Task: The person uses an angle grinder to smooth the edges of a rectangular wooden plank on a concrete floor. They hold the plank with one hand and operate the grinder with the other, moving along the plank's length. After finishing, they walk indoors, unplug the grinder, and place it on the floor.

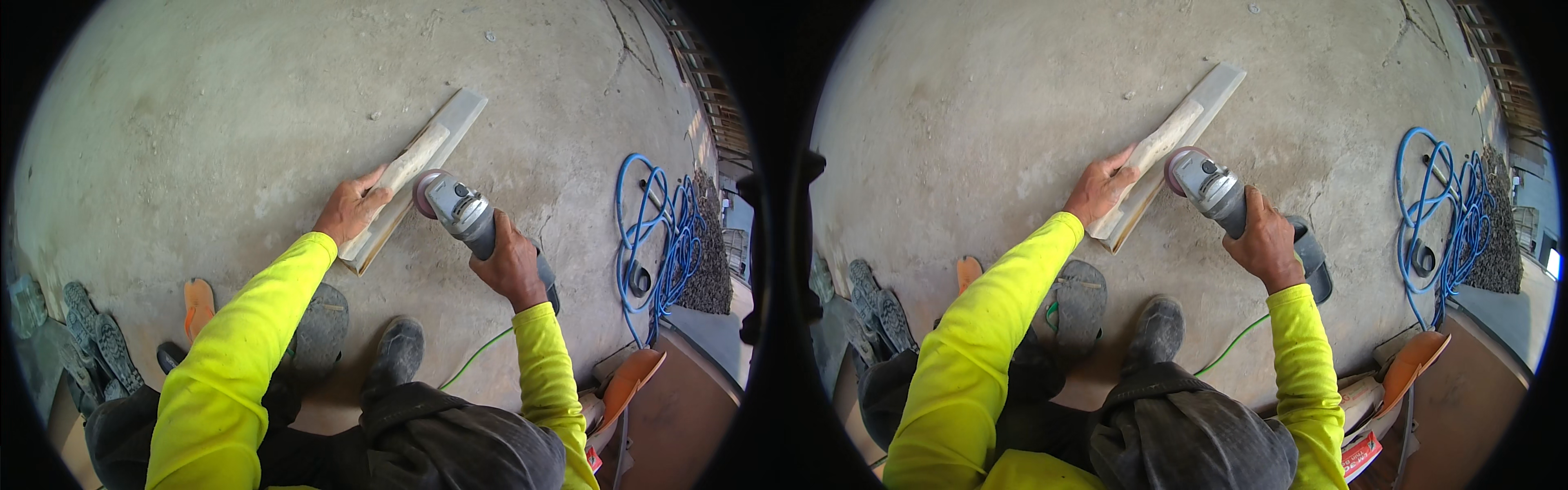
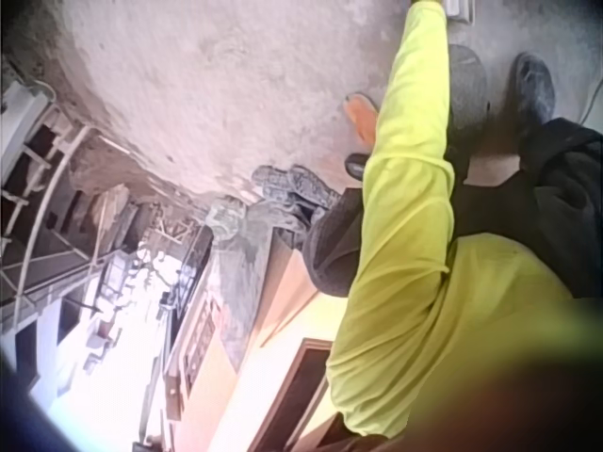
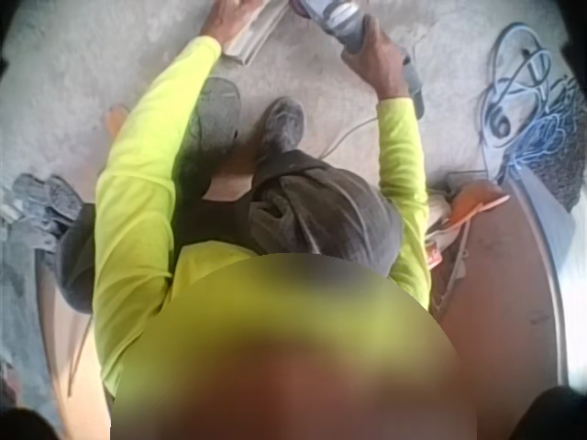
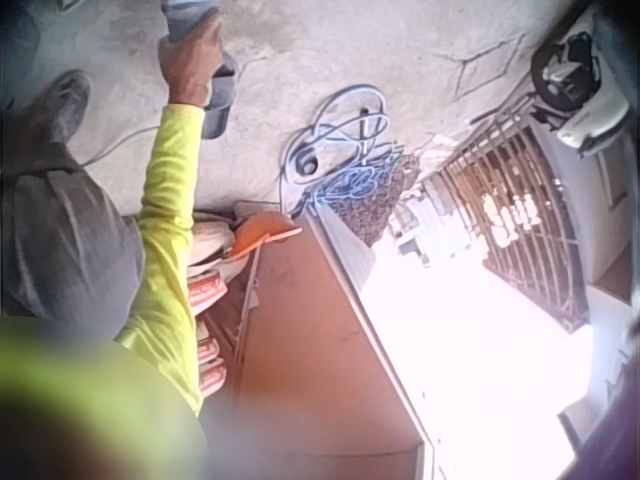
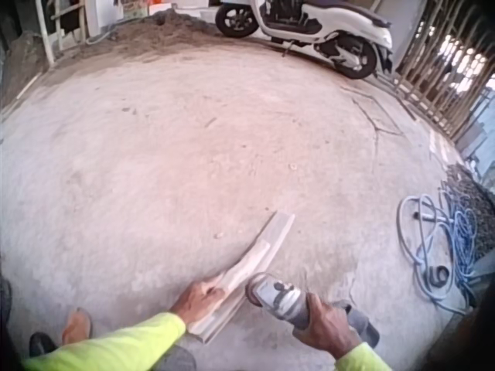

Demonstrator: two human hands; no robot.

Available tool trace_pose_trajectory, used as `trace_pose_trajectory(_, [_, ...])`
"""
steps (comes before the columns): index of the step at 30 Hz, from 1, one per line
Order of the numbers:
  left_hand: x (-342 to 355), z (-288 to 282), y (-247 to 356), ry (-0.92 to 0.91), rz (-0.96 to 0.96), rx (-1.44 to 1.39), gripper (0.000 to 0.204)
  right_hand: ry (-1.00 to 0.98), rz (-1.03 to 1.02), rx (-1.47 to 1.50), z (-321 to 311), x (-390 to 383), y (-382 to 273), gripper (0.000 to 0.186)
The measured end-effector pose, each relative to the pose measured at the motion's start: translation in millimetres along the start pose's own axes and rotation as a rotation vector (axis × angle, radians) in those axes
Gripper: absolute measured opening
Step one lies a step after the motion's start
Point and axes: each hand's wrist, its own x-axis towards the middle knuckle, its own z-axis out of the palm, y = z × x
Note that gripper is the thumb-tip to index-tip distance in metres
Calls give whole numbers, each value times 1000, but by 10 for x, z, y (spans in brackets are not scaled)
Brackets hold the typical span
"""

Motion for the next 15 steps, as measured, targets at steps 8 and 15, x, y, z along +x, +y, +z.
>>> trace_pose_trajectory(8, [33, -20, -26, -67, -26, -119, 91, -45, 96, -12, -53, 97, 95, 73])
trace_pose_trajectory(15, [23, 1, -34, -17, -8, -45, 75, -6, 6, -9, -75, 203, 207, 72])
